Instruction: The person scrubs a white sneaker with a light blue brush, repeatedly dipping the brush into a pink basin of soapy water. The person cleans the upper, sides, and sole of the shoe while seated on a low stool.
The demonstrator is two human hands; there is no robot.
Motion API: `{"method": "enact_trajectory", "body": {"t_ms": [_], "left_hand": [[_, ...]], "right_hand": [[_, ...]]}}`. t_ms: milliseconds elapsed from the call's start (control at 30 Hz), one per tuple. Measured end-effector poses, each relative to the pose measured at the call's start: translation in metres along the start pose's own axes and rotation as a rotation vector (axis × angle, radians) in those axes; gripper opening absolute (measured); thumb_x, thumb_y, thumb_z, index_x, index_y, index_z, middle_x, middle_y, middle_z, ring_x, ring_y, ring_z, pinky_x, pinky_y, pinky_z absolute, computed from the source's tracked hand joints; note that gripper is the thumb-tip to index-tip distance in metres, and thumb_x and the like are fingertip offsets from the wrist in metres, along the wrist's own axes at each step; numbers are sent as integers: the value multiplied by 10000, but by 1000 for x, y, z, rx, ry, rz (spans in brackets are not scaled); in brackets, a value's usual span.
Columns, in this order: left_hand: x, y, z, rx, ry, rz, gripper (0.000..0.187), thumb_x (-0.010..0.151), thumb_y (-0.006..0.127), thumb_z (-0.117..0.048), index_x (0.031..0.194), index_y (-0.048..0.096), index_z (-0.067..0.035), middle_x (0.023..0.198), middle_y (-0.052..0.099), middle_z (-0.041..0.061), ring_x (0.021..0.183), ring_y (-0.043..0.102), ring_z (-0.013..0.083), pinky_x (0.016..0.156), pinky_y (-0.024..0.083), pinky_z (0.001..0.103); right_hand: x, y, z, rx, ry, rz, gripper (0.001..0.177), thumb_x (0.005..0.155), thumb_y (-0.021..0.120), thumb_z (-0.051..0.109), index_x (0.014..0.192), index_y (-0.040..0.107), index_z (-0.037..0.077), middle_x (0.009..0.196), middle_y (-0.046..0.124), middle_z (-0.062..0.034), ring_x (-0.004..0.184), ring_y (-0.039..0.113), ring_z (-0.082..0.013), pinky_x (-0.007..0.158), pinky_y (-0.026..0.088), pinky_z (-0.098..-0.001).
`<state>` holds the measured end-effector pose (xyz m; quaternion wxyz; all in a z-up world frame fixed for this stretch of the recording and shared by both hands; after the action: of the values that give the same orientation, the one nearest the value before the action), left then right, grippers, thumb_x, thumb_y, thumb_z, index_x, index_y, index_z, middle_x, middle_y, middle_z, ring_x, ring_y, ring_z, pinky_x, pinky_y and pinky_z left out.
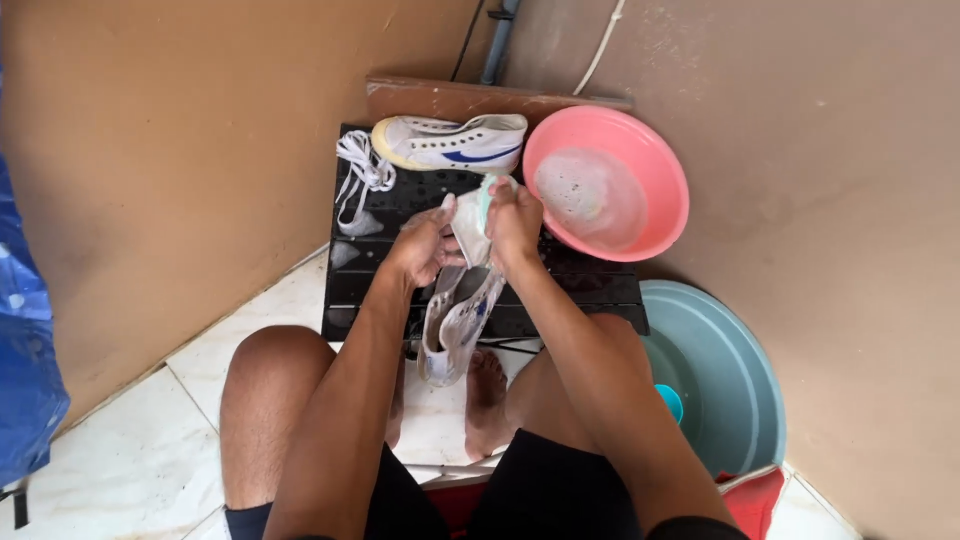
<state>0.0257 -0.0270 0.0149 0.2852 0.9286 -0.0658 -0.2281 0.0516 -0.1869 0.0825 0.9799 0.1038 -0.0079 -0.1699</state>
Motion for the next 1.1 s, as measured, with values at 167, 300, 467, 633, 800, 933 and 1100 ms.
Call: {"method": "enact_trajectory", "body": {"t_ms": [167, 300, 467, 633, 800, 933, 1100], "left_hand": [[39, -28, 28, -61, 46, -8, 541, 1237, 745, -537, 1616, 743, -150, 1393, 877, 160, 1196, 893, 517, 958, 716, 796], [28, -22, 34, -80, 51, -42, 499, 1236, 747, -536, 1589, 763, -183, 1350, 881, 142, 1175, 902, 504, 945, 737, 757], [45, -47, 46, -106, 73, -94, 469, 1248, 725, -496, 1569, 765, -156, 1266, 903, 168, 1028, 917, 499, 847, 770, 716], [30, -36, 44, -111, 95, -145, 452, 1239, 736, -516, 1519, 796, -166, 1216, 901, 166, 973, 930, 462, 812, 793, 681], [32, -35, 34, 32, 146, -218, 450, 1258, 660, -395, 1615, 735, -132, 1388, 876, 231, 986, 920, 507, 803, 798, 697], [18, -27, 37, 15, 120, -181, 528, 1274, 670, -442, 1666, 699, -88, 1388, 861, 245, 1034, 902, 559, 863, 772, 716], [75, -67, 66, -27, 102, -100, 517, 1295, 576, -382, 1671, 689, -46, 1401, 865, 284, 1033, 880, 603, 819, 744, 769]], "right_hand": [[-52, 2, -16, -148, -44, 6, 239, 1163, 687, 141, 1000, 793, 2, 566, 588, -86, 363, 548, -190, 371, 416, -373], [-13, -8, 9, -157, -74, -76, 290, 1230, 632, 182, 1015, 772, 47, 617, 603, -14, 406, 520, -110, 423, 413, -307], [-54, 12, -15, -118, -54, 41, 306, 1183, 680, 174, 969, 791, -13, 642, 651, -102, 509, 680, -215, 488, 567, -417], [-9, 6, 1, -262, -114, 74, 342, 1161, 727, 248, 951, 834, 1, 620, 600, -84, 500, 614, -187, 419, 498, -435], [-35, 16, 25, -937, -652, 387, 529, 1117, 826, 481, 720, 850, 132, 618, 713, -185, 717, 807, -460, 620, 624, -518], [-2, 2, 38, -1016, -508, 376, 517, 1006, 905, 574, 813, 885, 95, 689, 764, -224, 742, 802, -532, 676, 606, -619], [-42, 42, 29, -908, -981, 427, 157, 840, 982, 414, 793, 905, 285, 698, 800, -69, 733, 803, -383, 794, 649, -489]]}}
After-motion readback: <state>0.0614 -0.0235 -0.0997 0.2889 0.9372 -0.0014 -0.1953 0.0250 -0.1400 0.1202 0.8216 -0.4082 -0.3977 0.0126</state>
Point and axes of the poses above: each hand's wrist, its own x-axis towards the middle knuckle, its own y-axis out of the palm, z = x × y, the point moved 6 cm from there along x, towards the middle knuckle
